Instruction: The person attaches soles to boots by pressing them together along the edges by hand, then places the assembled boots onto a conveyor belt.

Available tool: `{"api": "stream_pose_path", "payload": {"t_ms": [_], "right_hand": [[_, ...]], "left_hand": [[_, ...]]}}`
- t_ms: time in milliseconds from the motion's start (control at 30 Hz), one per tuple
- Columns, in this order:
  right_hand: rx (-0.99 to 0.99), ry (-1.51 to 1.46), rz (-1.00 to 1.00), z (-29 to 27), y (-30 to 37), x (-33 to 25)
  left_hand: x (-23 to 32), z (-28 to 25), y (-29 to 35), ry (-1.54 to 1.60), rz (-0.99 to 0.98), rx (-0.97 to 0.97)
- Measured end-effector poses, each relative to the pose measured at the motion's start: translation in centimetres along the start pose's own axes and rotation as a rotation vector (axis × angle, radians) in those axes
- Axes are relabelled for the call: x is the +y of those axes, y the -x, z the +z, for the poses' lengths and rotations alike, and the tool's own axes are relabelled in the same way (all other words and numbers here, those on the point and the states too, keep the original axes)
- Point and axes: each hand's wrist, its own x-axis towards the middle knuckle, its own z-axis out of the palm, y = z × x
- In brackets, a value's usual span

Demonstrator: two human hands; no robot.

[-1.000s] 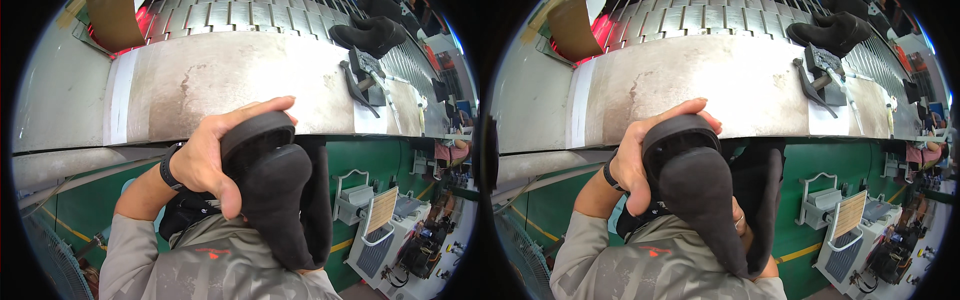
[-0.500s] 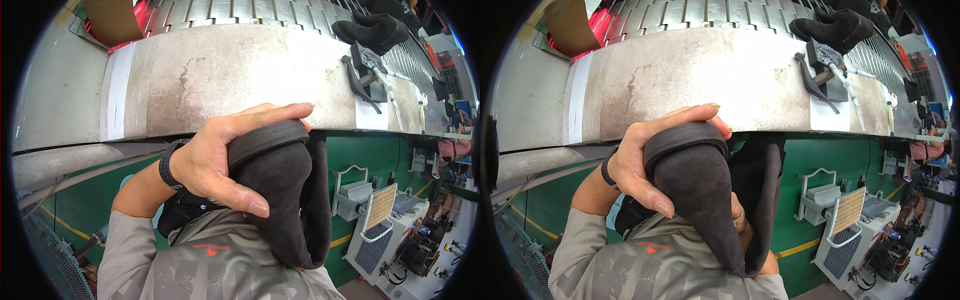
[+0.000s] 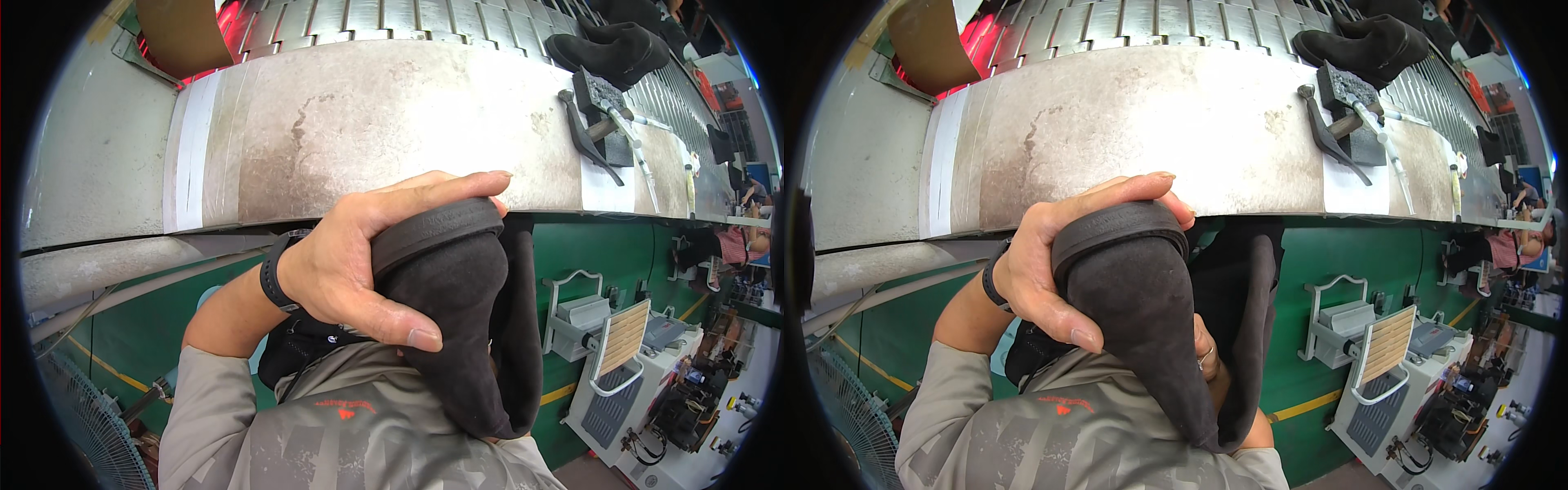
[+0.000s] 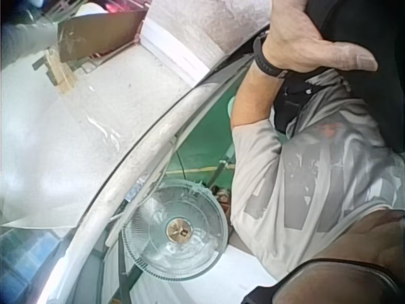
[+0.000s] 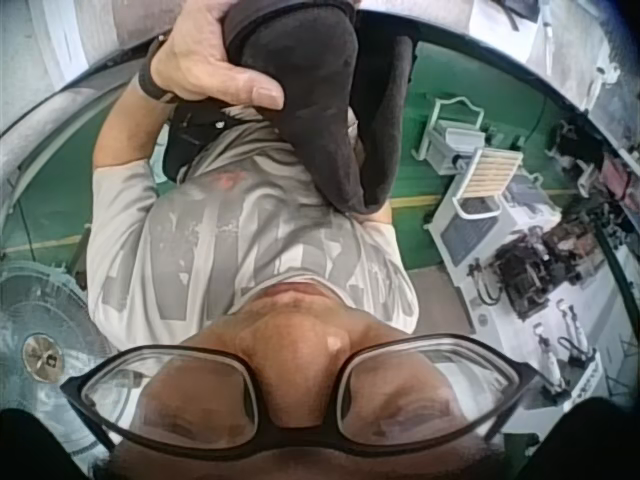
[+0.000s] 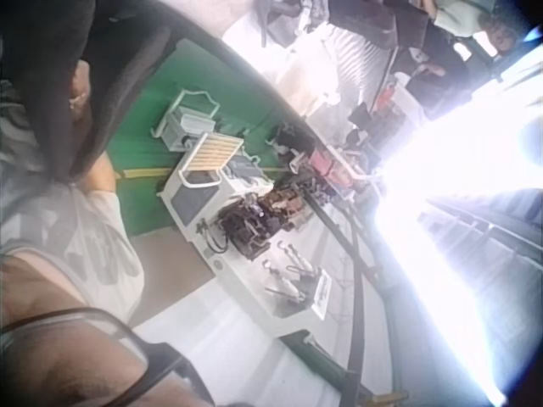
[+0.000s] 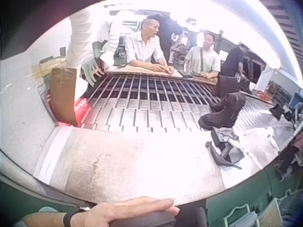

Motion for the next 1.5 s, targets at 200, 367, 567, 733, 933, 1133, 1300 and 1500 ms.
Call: {"api": "stream_pose_path", "payload": {"t_ms": [200, 367, 567, 733, 933, 1133, 1300, 1500], "right_hand": [[-0.379, 1.355, 0.549, -3.0, -2.3, -11.0], [-0.646, 2.020, -0.414, -1.9, -1.0, -8.8], [-0.531, 1.298, 0.453, 1.6, -0.7, -9.6], [-0.177, 1.363, 0.553, 0.9, -1.3, -7.5], [-0.372, 1.696, 0.442, 1.2, -1.2, -6.9], [-0.389, 1.522, 0.497, -0.9, -2.6, -8.2], [-0.449, 1.680, 0.454, -1.8, -3.0, -8.3], [-0.598, 1.661, 0.425, -2.7, -2.9, -9.7]], "left_hand": [[0.0, 0.0, -0.2, -0.079, 0.033, -0.012], [1.4, 0.9, -0.4, -0.008, -0.224, 0.110], [1.6, 1.5, -0.8, 0.031, -0.292, 0.151], [1.6, 1.7, -0.7, 0.026, -0.309, 0.188], [1.7, 2.0, -0.8, 0.108, -0.400, 0.211], [2.7, 2.5, -0.4, -0.152, -0.384, 0.226], [2.9, 2.3, -1.0, -0.475, -0.196, 0.156], [4.5, 2.8, -3.1, -0.907, -0.427, 0.048]]}}
